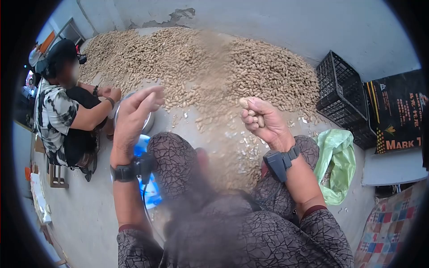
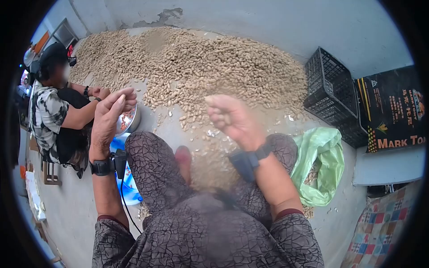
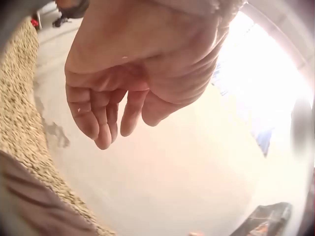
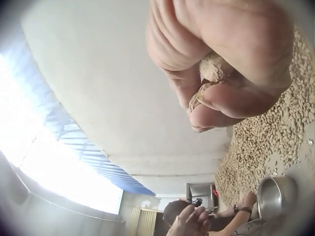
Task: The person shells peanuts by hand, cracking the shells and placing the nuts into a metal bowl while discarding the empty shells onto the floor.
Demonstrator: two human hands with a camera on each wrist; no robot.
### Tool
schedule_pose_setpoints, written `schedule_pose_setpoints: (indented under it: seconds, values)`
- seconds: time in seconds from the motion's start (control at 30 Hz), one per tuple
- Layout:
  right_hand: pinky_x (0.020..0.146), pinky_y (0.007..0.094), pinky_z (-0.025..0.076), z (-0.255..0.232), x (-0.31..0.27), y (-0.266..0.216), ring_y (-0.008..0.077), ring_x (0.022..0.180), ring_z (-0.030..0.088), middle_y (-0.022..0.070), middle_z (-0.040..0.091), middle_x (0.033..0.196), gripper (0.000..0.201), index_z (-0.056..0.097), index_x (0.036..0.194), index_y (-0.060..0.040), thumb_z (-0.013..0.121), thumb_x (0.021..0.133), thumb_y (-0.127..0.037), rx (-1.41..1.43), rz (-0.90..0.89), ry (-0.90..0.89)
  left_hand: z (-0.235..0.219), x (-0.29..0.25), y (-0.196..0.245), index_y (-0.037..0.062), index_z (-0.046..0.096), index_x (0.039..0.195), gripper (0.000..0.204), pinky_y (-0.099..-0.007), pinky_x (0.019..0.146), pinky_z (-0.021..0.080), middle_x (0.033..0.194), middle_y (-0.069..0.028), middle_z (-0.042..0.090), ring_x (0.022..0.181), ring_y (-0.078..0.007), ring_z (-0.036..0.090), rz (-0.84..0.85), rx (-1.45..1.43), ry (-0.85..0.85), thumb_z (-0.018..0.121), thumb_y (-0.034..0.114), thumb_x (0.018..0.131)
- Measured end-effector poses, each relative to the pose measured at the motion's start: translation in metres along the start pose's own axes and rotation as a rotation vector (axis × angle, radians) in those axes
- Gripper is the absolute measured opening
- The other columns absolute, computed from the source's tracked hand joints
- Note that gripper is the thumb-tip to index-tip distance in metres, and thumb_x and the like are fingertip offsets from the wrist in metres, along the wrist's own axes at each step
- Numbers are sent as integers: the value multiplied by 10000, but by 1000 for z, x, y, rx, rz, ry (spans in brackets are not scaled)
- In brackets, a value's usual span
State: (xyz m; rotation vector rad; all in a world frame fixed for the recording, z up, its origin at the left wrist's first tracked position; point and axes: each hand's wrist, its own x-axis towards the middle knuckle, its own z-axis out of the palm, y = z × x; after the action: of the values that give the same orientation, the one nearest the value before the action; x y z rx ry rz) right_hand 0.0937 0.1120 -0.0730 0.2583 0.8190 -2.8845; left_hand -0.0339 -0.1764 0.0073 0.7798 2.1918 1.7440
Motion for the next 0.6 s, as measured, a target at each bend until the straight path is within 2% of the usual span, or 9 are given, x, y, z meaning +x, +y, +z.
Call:
schedule_pose_setpoints:
  seconds: [0.07, 0.13, 0.17, 0.2, 0.3, 0.33, 0.47, 0.53, 0.6]
  values:
    - [453, 177, 431, 7, -3, 0, 119, 611, 537, 101, 579, 782, 209, 531, 1030, -1, 583, 857, -107, 0, 1, -28, 40, 13, 29, -28, 564, 1163, 311, -248, 794, 467, 989, -81, 631, 892, -115, 593, 90, -163, -188, 526, 154, 913]
    - [464, 177, 440, 18, -9, 2, 120, 616, 545, 97, 581, 784, 205, 534, 1025, -4, 590, 853, -102, -9, -28, 18, 82, 22, 40, -37, 561, 1157, 309, -240, 773, 470, 971, -68, 629, 874, -106, 585, 19, -111, -277, 554, 124, 893]
    - [475, 177, 450, 21, -10, 2, 122, 620, 553, 94, 584, 785, 202, 538, 1019, -6, 597, 848, -96, -16, -45, 69, 101, 27, 37, -41, 561, 1152, 310, -235, 762, 469, 963, -64, 626, 855, -100, 581, 42, -58, -301, 564, 114, 884]
    - [501, 171, 465, 20, -12, 2, 108, 623, 565, 84, 591, 799, 193, 543, 1002, -9, 610, 839, -88, -24, -84, 16, 118, 31, 28, -45, 561, 1148, 312, -230, 751, 469, 954, -59, 623, 835, -94, 578, 59, -8, -329, 574, 105, 875]
    - [515, 147, 429, 11, -12, -1, 68, 649, 544, 45, 587, 822, 173, 545, 1007, -30, 570, 866, -128, -144, -186, 22, 153, 39, 7, -55, 567, 1126, 304, -224, 736, 467, 932, -51, 619, 810, -83, 571, -19, -186, -339, 583, 97, 864]
    - [515, 147, 429, 11, -12, -5, 68, 649, 544, 45, 587, 822, 173, 545, 1007, -30, 570, 866, -128, -142, -192, 28, 162, 42, 1, -55, 574, 1112, 290, -218, 717, 467, 907, -49, 619, 792, -81, 571, -18, -256, -267, 585, 100, 868]
    - [486, 149, 416, 13, -7, -15, 62, 624, 543, 37, 590, 787, 172, 552, 971, -11, 581, 862, -142, -272, -282, 129, 175, 51, -17, -49, 575, 1112, 281, -214, 704, 469, 886, -43, 619, 766, -82, 569, -98, -413, -295, 578, 105, 877]
    - [475, 151, 413, 12, 2, -15, 59, 609, 542, 34, 591, 771, 178, 556, 953, -5, 589, 861, -153, -326, -310, 135, 175, 55, -21, -39, 571, 1126, 280, -205, 690, 464, 879, -33, 618, 751, -78, 566, -179, -625, -277, 567, 110, 889]
    - [458, 154, 402, 10, 13, -15, 55, 584, 538, 26, 590, 739, 203, 565, 927, -7, 612, 855, -191, -365, -287, 184, 174, 57, -26, -37, 573, 1124, 275, -199, 678, 458, 881, -29, 617, 754, -73, 564, -158, -604, -233, 560, 116, 895]
